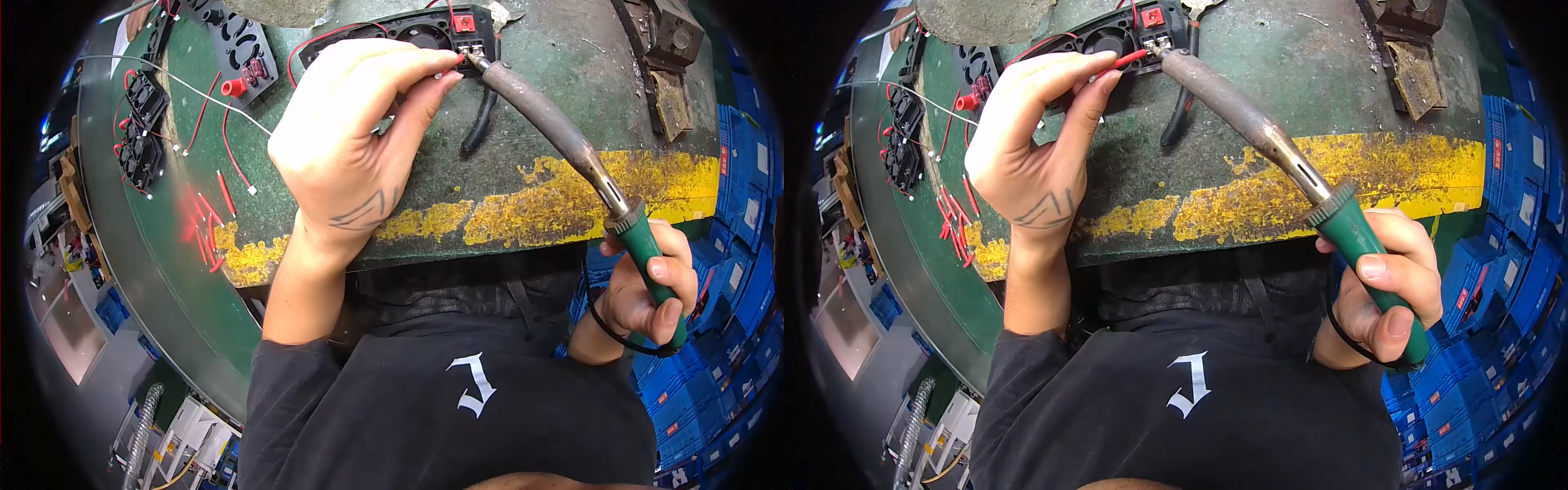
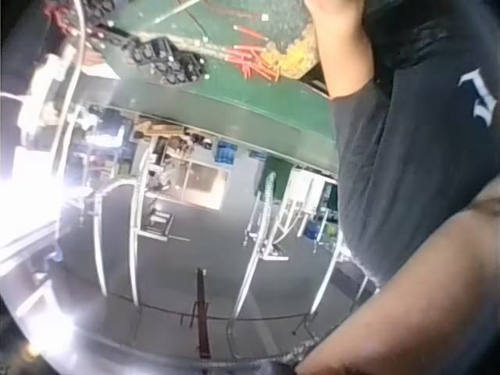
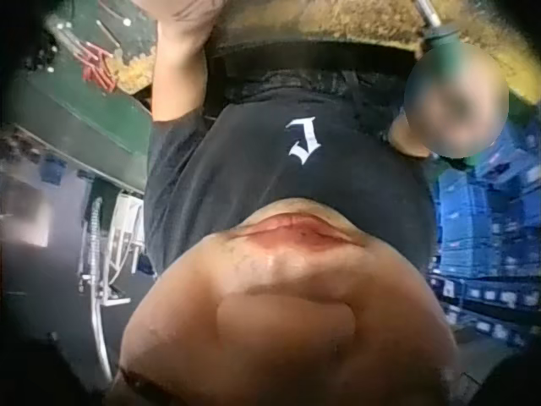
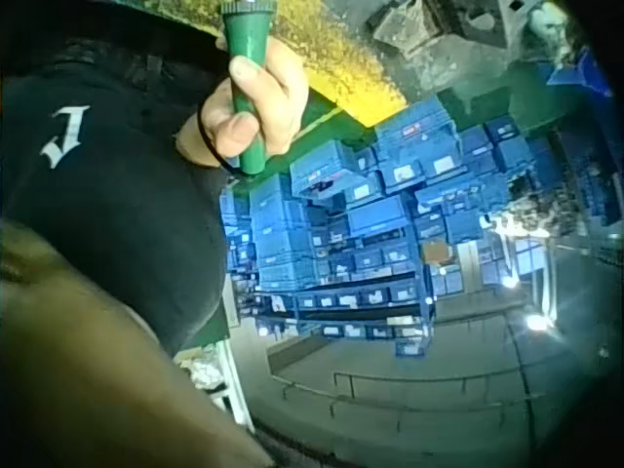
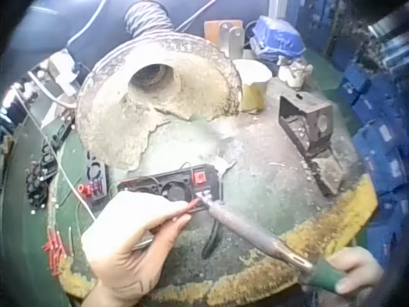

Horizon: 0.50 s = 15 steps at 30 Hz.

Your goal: Soldering wires to small cooling fans on an assembly workbench.

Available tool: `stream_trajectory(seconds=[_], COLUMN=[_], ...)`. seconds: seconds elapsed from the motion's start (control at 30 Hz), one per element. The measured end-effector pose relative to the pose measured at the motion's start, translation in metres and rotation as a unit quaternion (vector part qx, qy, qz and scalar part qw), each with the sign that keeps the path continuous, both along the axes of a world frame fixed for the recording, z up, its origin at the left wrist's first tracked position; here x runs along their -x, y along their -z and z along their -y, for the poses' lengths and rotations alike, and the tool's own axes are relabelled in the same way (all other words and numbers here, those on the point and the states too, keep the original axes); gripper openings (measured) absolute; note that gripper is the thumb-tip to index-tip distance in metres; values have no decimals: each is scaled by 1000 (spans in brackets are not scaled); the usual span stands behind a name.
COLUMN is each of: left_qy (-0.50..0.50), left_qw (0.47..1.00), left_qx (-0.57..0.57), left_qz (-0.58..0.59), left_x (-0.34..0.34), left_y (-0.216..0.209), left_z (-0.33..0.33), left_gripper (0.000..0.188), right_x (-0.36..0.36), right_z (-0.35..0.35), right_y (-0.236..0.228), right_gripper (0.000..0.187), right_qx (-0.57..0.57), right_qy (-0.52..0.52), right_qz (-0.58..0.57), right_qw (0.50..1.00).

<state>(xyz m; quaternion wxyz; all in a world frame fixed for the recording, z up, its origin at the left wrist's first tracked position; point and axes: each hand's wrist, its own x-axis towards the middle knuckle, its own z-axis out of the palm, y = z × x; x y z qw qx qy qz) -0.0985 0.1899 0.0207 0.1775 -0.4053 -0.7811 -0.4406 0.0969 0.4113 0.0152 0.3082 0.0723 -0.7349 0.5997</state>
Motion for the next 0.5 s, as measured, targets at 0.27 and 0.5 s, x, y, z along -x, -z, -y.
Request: stream_trajectory(seconds=[0.27,0.5], left_qy=[-1,-3], left_qw=[1000,1000], left_qx=[-2,2], left_qz=[2,-7], left_x=[0,0], left_y=[1,1], left_z=[0,-1], left_gripper=[17,17], right_x=[-1,0], right_z=[0,-2], right_y=[1,3], right_gripper=[44,44], right_qx=[10,16], right_qy=[-3,-12], right_qz=[-3,-3], right_qw=[1000,1000])
